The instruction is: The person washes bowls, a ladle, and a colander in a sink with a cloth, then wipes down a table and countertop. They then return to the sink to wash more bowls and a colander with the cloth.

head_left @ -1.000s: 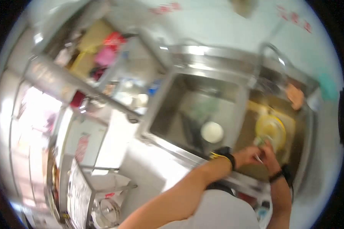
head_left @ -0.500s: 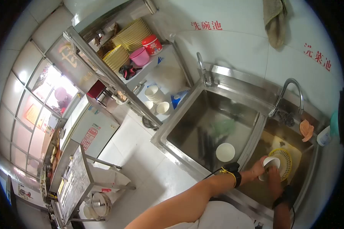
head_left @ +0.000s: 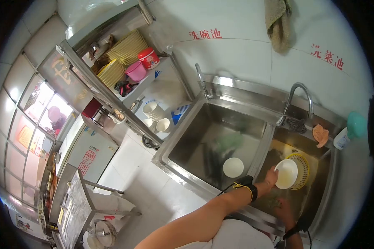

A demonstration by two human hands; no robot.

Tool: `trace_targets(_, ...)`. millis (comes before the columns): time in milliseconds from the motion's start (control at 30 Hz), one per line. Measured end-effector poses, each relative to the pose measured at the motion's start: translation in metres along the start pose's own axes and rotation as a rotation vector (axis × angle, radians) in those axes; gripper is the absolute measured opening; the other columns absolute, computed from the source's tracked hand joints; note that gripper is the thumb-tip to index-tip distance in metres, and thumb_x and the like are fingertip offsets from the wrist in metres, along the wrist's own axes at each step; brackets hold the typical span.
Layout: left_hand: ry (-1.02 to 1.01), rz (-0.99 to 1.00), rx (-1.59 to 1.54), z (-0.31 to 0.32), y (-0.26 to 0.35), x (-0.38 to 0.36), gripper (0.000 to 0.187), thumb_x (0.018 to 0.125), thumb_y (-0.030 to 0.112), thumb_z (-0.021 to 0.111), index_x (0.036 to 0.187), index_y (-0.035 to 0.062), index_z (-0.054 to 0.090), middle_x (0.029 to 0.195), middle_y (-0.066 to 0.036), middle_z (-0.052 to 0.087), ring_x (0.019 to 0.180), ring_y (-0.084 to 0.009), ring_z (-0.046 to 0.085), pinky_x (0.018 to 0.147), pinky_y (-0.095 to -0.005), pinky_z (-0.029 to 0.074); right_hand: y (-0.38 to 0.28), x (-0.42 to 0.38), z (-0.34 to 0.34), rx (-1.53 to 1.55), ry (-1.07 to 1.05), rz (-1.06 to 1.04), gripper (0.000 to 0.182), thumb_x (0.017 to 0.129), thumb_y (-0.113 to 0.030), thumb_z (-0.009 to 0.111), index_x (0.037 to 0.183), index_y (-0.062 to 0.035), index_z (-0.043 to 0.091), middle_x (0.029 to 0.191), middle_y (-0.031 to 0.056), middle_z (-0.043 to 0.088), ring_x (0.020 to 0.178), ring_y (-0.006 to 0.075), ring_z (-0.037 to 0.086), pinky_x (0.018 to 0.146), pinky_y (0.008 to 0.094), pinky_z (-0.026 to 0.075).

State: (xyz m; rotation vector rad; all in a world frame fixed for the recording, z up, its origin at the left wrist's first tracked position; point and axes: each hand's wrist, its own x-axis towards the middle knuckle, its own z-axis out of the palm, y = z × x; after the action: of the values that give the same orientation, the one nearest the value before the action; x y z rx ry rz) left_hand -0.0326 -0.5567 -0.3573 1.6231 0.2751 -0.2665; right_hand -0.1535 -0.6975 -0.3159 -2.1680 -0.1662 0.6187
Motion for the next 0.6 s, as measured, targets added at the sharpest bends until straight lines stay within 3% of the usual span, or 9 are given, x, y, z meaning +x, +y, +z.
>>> trace_targets(33, 0.012, 0.023, 0.285, 0.002, -0.007, 0.008, 0.033, 0.083, 0.015, 0.040, 0.112, -0.0007, 0.040, 0.102, -0.017, 0.053, 0.087, -0.0268, 0.055, 0.072, -0.0379, 0.044, 0.003, -0.001, 0.001, -0.003, 0.002, 0.010, 0.044, 0.068, -0.003, 0.052, 0.110, -0.0022, 0.041, 0.105, 0.0114, 0.047, 0.100, 0.0220, 0.044, 0.081, 0.0306, 0.038)
trace_targets(100, -0.101, -0.324, -0.196, -0.015, 0.072, -0.043, 0.030, 0.081, 0.013, 0.042, 0.108, -0.0003, 0.043, 0.099, -0.015, 0.054, 0.083, -0.0256, 0.056, 0.064, -0.0391, 0.048, 0.002, -0.020, 0.007, 0.236, 0.588, -0.071, 0.041, 0.070, -0.011, 0.057, 0.107, 0.0010, 0.044, 0.103, 0.0140, 0.049, 0.096, 0.0273, 0.047, 0.082, 0.0350, 0.037)
trace_targets(167, -0.196, -0.529, -0.768, -0.004, 0.046, -0.041, 0.024, 0.076, 0.009, 0.050, 0.100, 0.0040, 0.049, 0.086, -0.009, 0.056, 0.071, -0.0228, 0.056, 0.056, -0.0330, 0.050, -0.022, -0.027, -0.004, -0.025, 0.767, -0.229, 0.036, 0.073, -0.012, 0.055, 0.105, -0.0017, 0.045, 0.104, 0.0152, 0.048, 0.101, 0.0296, 0.043, 0.086, 0.0379, 0.034)
trace_targets(233, -0.361, -0.677, -0.789, 0.009, 0.006, -0.032, 0.019, 0.078, 0.011, 0.050, 0.096, 0.0072, 0.050, 0.089, -0.006, 0.055, 0.074, -0.0187, 0.055, 0.060, -0.0313, 0.050, -0.054, -0.022, -0.004, -0.270, 0.984, -0.340, 0.037, 0.067, -0.012, 0.061, 0.101, -0.0063, 0.049, 0.106, 0.0154, 0.045, 0.099, 0.0330, 0.042, 0.085, 0.0405, 0.034)
trace_targets(267, -0.454, -0.797, -0.863, 0.018, -0.015, -0.023, 0.017, 0.082, 0.016, 0.044, 0.095, 0.0086, 0.051, 0.082, -0.005, 0.056, 0.071, -0.0174, 0.057, 0.058, -0.0286, 0.051, -0.049, -0.015, -0.001, -0.311, 0.936, -0.299, 0.038, 0.065, -0.012, 0.063, 0.101, -0.0076, 0.050, 0.107, 0.0144, 0.045, 0.101, 0.0334, 0.041, 0.085, 0.0410, 0.034)
trace_targets(333, -0.591, -0.876, -0.820, 0.011, 0.040, -0.070, 0.019, 0.084, 0.021, 0.040, 0.096, 0.0115, 0.051, 0.082, -0.005, 0.056, 0.068, -0.0166, 0.057, 0.056, -0.0256, 0.050, -0.064, 0.001, -0.012, -0.467, 1.044, -0.464, 0.039, 0.064, -0.014, 0.063, 0.100, -0.0065, 0.049, 0.113, 0.0131, 0.042, 0.105, 0.0339, 0.039, 0.086, 0.0412, 0.034)
trace_targets(433, -0.608, -0.884, -0.672, 0.011, 0.065, -0.091, 0.019, 0.085, 0.024, 0.036, 0.090, 0.0128, 0.050, 0.072, -0.003, 0.054, 0.055, -0.0125, 0.052, 0.045, -0.0212, 0.045, -0.081, 0.008, -0.028, -0.440, 1.138, -0.412, 0.036, 0.065, -0.016, 0.061, 0.097, -0.0064, 0.050, 0.111, 0.0139, 0.043, 0.104, 0.0347, 0.040, 0.085, 0.0417, 0.034)
trace_targets(533, -0.711, -0.869, -0.348, -0.004, 0.046, -0.066, 0.015, 0.085, 0.023, 0.036, 0.081, 0.0132, 0.048, 0.060, -0.001, 0.048, 0.041, -0.0077, 0.040, 0.034, -0.0182, 0.032, -0.089, 0.013, -0.047, -0.209, 1.185, -0.402, 0.031, 0.067, -0.021, 0.060, 0.094, -0.0064, 0.053, 0.096, 0.0143, 0.052, 0.093, 0.0296, 0.049, 0.079, 0.0374, 0.039)
trace_targets(600, -0.785, -0.835, -0.324, -0.011, 0.050, -0.068, 0.015, 0.084, 0.022, 0.037, 0.077, 0.0127, 0.047, 0.056, 0.000, 0.044, 0.038, -0.0064, 0.034, 0.032, -0.0181, 0.026, -0.086, 0.015, -0.062, 0.384, 0.999, -0.034, 0.028, 0.071, -0.025, 0.058, 0.091, -0.0063, 0.055, 0.079, 0.0113, 0.057, 0.077, 0.0220, 0.056, 0.068, 0.0320, 0.043)
